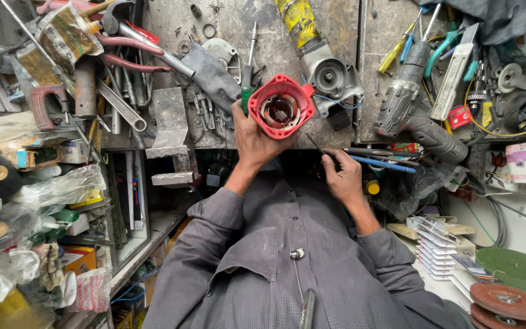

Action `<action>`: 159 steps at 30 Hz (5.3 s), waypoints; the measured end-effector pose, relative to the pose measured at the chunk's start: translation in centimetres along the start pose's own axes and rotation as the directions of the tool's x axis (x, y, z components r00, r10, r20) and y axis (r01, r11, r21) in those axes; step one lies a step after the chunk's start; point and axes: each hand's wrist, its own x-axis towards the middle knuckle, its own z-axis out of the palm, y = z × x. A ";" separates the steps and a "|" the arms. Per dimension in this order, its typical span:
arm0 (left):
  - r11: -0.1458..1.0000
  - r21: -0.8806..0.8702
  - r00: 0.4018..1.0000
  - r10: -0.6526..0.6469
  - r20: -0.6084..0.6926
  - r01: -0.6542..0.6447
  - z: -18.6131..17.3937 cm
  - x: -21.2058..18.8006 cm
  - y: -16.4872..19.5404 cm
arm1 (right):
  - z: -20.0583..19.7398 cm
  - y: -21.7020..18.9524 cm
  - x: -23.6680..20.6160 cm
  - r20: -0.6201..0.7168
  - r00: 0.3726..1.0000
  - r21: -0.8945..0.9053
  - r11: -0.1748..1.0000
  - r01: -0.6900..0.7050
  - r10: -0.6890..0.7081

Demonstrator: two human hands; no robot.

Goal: The person fits a copper motor armature into a red plastic mixer housing, pressing and rotating it to seat it inside the casing. They then pick up a screwdriver and work it inside the housing opening on the workbench.

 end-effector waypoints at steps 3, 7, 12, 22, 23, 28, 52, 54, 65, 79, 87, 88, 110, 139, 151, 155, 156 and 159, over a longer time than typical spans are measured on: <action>0.993 0.114 0.981 0.009 0.192 -0.031 -4.5 2.4 2.6 | -0.9 -0.5 -0.3 -0.002 0.999 0.051 0.998 -0.048 0.048; 0.835 0.393 0.882 0.208 0.423 -0.385 -9.3 6.0 6.0 | -1.8 -1.1 -0.7 -0.009 0.999 0.073 0.997 -0.034 0.034; -0.295 0.634 0.561 0.301 0.771 -0.715 -9.4 8.7 8.7 | -2.1 -1.9 -2.0 -0.003 1.000 0.044 0.999 -0.005 0.005; -0.423 0.525 0.563 0.042 0.825 -0.738 -8.0 10.1 10.3 | -2.7 -2.0 -3.6 -0.045 0.993 0.088 0.991 -0.102 0.106; -0.432 0.530 0.572 0.040 0.819 -0.730 -8.1 10.1 10.5 | -2.7 -2.0 -3.5 -0.046 0.994 0.090 0.992 -0.091 0.096; -0.431 0.595 0.609 0.124 0.783 -0.678 -10.2 10.2 12.7 | -2.4 -2.5 -3.0 -0.055 0.998 0.068 0.998 0.005 -0.001; 0.993 -0.051 0.990 0.104 -0.093 -0.109 -1.9 -3.1 2.0 | -1.2 -10.4 3.8 0.071 0.981 0.507 0.853 0.121 -0.181; 0.996 -0.058 0.996 0.056 -0.076 -0.061 -1.5 -3.1 1.3 | -0.5 -11.3 4.7 0.046 0.994 0.331 0.940 0.080 -0.101; 0.991 0.022 0.990 -0.134 0.047 0.133 -2.3 -0.6 -0.6 | 2.8 -12.5 8.1 0.050 0.997 0.034 0.998 0.050 -0.052; 0.995 0.002 0.995 -0.097 -0.027 0.097 -2.3 -0.9 -1.8 | 2.8 -12.8 8.8 0.147 0.979 0.031 0.989 0.142 -0.145; 0.991 0.068 0.992 -0.118 0.053 0.114 -1.9 -0.8 -1.7 | 1.5 -7.2 5.9 0.033 0.999 0.083 0.997 0.008 -0.011; 0.995 0.054 0.996 -0.085 0.031 0.084 -1.9 -0.8 -1.6 | 1.1 -6.2 5.0 0.003 0.999 0.059 0.998 -0.036 0.036; 1.000 -0.028 0.996 0.011 0.090 -0.009 -3.5 -3.6 -0.8 | 1.1 -3.1 0.3 0.018 0.998 -0.121 0.991 -0.064 0.067; 0.898 -0.390 0.977 0.169 -0.129 -0.206 -8.8 1.8 3.1 | 3.7 -3.4 7.5 0.049 0.999 -0.160 0.987 -0.011 0.019; 0.925 -0.289 0.968 0.248 -0.037 -0.248 -5.6 2.7 0.8 | 4.8 -3.6 7.9 0.026 0.997 0.040 0.997 -0.072 0.071; 0.918 -0.288 0.961 0.273 -0.040 -0.273 -5.1 2.6 0.5 | 5.1 -3.6 7.7 0.038 0.995 0.200 0.975 -0.099 0.093; 0.915 -0.282 0.956 0.289 -0.042 -0.289 -4.9 2.6 0.5 | 5.2 -3.6 7.8 0.044 0.993 0.224 0.968 -0.115 0.107; 0.911 -0.297 0.956 0.293 -0.028 -0.288 -4.6 2.6 0.3 | 5.3 -3.7 7.8 0.040 0.992 0.269 0.955 -0.128 0.121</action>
